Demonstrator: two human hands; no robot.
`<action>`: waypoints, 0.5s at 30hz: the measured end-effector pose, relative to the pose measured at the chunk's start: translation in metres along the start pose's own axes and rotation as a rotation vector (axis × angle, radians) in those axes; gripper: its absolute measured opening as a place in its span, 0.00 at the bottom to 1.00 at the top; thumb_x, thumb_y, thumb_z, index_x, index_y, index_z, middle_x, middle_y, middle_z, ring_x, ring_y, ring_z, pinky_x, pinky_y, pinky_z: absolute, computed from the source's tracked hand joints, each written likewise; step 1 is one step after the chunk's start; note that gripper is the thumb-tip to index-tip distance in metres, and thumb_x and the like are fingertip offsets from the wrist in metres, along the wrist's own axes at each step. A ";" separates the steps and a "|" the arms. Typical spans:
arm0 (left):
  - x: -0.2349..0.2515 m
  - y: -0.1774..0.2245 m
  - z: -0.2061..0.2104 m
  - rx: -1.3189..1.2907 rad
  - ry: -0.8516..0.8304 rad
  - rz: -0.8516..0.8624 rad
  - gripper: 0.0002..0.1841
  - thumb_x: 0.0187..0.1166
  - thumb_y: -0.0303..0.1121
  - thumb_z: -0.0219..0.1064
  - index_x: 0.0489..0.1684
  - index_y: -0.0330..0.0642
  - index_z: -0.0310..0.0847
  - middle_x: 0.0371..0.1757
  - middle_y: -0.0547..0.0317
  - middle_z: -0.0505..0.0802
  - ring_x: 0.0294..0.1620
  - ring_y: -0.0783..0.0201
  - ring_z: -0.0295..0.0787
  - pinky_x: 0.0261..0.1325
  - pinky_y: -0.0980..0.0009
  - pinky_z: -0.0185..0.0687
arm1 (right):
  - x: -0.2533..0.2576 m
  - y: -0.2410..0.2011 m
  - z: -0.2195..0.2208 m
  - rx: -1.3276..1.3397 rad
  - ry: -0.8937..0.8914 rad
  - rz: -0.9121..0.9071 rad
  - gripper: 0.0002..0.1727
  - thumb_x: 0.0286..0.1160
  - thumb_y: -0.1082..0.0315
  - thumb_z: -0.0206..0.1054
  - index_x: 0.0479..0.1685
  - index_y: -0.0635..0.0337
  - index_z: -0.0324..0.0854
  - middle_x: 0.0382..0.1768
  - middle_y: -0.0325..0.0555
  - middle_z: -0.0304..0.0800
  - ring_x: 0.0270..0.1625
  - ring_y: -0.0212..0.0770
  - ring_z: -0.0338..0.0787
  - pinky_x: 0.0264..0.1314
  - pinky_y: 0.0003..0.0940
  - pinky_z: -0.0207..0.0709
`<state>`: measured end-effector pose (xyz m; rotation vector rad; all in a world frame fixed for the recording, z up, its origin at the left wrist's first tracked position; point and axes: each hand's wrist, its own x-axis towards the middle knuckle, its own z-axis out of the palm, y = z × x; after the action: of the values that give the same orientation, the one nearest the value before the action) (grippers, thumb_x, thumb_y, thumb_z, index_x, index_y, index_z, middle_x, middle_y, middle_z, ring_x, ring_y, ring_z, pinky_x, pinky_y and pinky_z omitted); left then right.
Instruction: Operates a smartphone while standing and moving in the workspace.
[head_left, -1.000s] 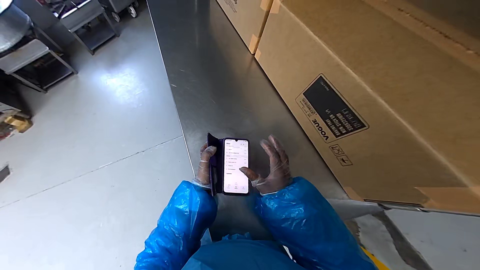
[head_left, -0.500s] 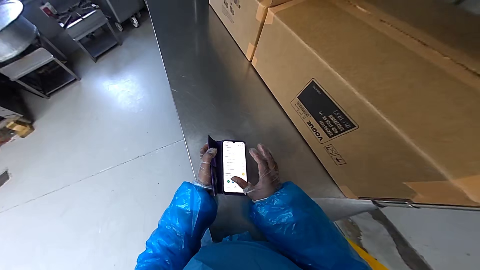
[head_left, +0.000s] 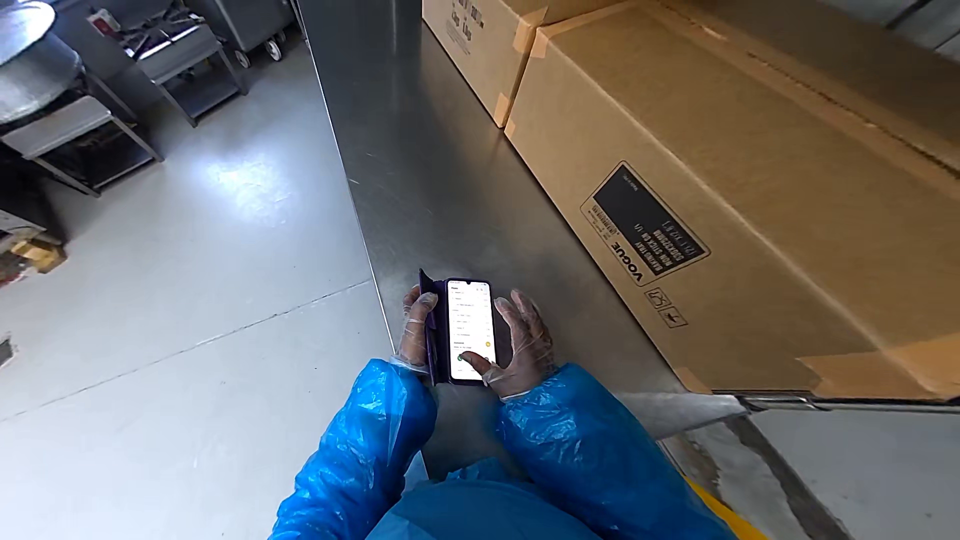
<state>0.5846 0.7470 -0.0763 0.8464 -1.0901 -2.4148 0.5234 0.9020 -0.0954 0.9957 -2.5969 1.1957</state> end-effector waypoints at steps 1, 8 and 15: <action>0.000 0.000 0.000 0.004 0.002 -0.001 0.29 0.78 0.42 0.56 0.79 0.44 0.56 0.45 0.59 0.89 0.41 0.72 0.89 0.44 0.72 0.87 | 0.000 -0.001 0.000 -0.007 0.008 -0.009 0.58 0.32 0.44 0.87 0.76 0.66 0.76 0.80 0.73 0.70 0.83 0.75 0.68 0.81 0.70 0.61; 0.001 -0.001 -0.002 0.031 -0.014 0.014 0.30 0.77 0.43 0.57 0.78 0.43 0.57 0.44 0.60 0.89 0.41 0.72 0.89 0.44 0.72 0.88 | -0.001 -0.002 0.004 -0.019 -0.022 0.011 0.60 0.29 0.47 0.90 0.77 0.64 0.75 0.82 0.71 0.67 0.85 0.73 0.65 0.82 0.70 0.59; 0.000 -0.002 -0.006 0.039 -0.031 0.005 0.34 0.75 0.46 0.59 0.80 0.44 0.54 0.47 0.60 0.88 0.43 0.73 0.89 0.45 0.72 0.87 | 0.000 -0.004 -0.017 0.056 0.138 -0.074 0.51 0.50 0.38 0.79 0.72 0.70 0.77 0.79 0.75 0.70 0.82 0.71 0.70 0.81 0.63 0.66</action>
<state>0.5883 0.7448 -0.0817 0.8206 -1.1532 -2.4177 0.5229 0.9121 -0.0816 0.9729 -2.4131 1.2769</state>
